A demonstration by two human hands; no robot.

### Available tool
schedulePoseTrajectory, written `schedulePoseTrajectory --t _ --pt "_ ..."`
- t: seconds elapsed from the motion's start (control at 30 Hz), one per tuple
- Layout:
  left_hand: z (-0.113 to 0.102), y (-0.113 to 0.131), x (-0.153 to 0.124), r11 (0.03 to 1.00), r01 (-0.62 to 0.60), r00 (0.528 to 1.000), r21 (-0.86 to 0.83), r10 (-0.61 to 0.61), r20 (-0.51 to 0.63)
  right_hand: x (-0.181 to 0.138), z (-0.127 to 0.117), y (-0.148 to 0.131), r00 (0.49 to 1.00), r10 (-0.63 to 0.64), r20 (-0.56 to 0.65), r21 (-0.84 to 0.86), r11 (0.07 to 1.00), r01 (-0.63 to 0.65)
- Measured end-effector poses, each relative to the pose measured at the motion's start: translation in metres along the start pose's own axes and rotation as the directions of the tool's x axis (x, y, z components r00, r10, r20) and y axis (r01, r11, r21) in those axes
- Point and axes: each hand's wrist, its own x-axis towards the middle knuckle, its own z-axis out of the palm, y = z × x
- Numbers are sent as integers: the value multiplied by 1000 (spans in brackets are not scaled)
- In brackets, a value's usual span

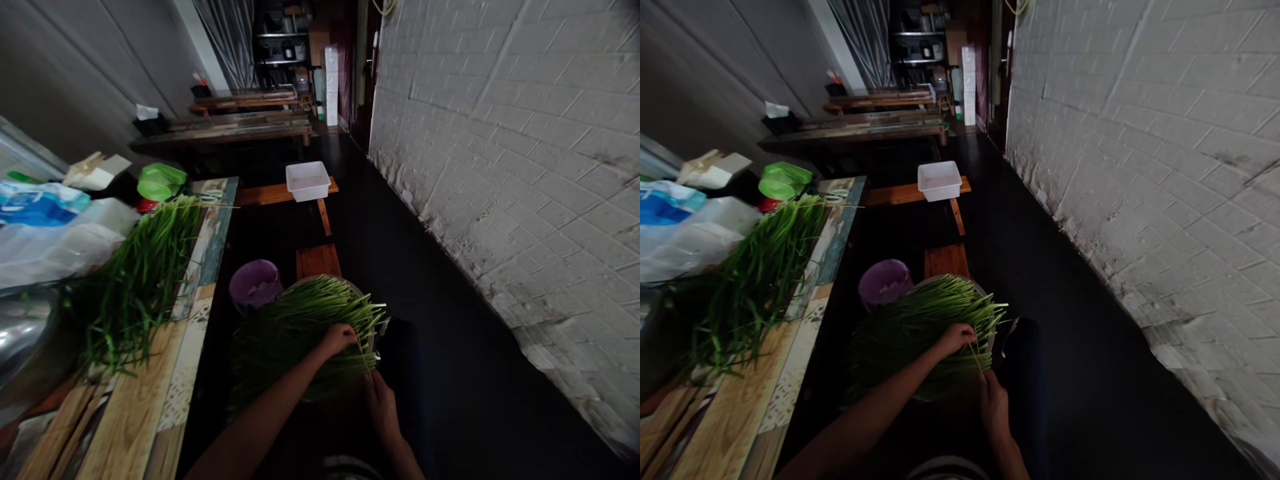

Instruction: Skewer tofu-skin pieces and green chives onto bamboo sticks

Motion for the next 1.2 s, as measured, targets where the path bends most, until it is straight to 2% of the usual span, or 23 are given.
schedulePoseTrajectory --t 0.03,0.1,0.2,0.23,0.33,0.5,0.73,0.93,1.2 --pt "-6 2 0 999 1 1000 -54 -2 -14 1 -1 -1 1000 -2 -4 6 1000 2" --pt "-18 8 0 962 -4 999 -273 -10 -50 2 -2 -4 1000 -10 -5 19 1000 10" --pt "-33 17 2 798 -35 993 -602 -43 -114 4 -3 -9 1000 -28 -4 27 999 28" --pt "-36 19 2 749 -25 992 -662 -63 -109 4 -3 -11 999 -37 -2 22 999 37" --pt "-37 20 -1 691 68 994 -720 -108 -11 6 -4 -14 998 -69 13 0 998 69" --pt "-27 16 -13 665 152 988 -731 -108 107 8 -5 -15 997 -62 44 -28 998 63" --pt "-28 19 -13 684 117 993 -720 -88 78 12 -13 -17 994 -75 78 -83 993 82" --pt "-32 19 -14 736 77 997 -673 -55 54 12 -18 -23 991 -61 118 -137 988 77" --pt "-39 16 -19 842 118 983 -526 -23 183 12 -19 -21 989 -72 125 -91 992 84"
